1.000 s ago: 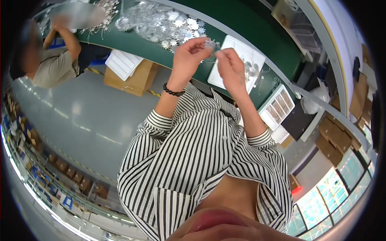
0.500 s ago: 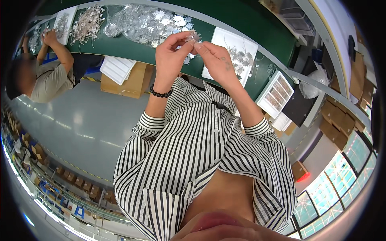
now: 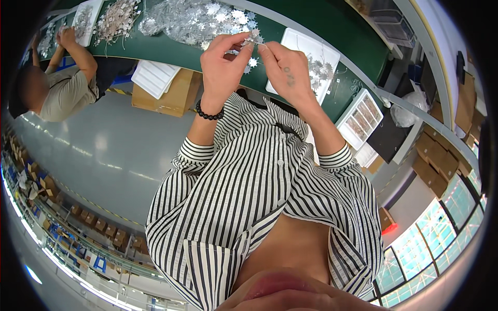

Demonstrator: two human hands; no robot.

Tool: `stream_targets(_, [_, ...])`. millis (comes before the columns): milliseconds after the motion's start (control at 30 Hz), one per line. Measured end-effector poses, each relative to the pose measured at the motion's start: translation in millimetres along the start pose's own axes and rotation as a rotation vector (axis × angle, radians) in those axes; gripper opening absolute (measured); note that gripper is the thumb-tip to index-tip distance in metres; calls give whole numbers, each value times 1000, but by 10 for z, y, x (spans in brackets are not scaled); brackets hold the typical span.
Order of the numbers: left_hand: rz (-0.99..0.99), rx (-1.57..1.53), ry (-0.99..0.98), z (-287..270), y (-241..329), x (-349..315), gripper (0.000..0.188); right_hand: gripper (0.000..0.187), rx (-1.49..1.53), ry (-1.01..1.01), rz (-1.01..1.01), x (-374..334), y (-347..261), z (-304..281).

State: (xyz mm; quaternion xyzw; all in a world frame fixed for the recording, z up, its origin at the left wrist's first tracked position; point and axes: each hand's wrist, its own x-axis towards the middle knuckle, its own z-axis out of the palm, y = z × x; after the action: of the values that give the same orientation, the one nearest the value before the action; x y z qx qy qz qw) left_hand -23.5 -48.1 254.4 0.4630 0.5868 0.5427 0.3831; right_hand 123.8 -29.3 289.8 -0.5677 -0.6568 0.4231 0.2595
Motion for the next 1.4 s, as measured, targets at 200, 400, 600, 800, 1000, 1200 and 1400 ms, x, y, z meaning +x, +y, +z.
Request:
stream_targets(200, [119,158,20,-22,-38,-24,29,21,-457,55,-300,29,64,-7])
stream_targets(400, [-181,-218,-175,-65,13,18,20,22,-209,-74,-99,-23,-2,-49])
stream_targets(600, [-285,-228,-264,-55,-6,52,17,20,-146,-93,-92,-34,103,-111])
stream_targets(800, [-374,-404,-320,11,-94,41,14,16,16,-220,62,-49,274,-161])
stream_targets(1000, [-378,-102,-383,119,-66,22,14,25,357,-220,240,-164,480,-159])
stream_targets(1200, [-375,-16,-392,433,-175,-77,15,32,379,-146,227,-282,976,-244])
stream_targets(1400, [-407,-96,-259,845,-357,-144,18,32,127,-100,113,-435,1528,-492])
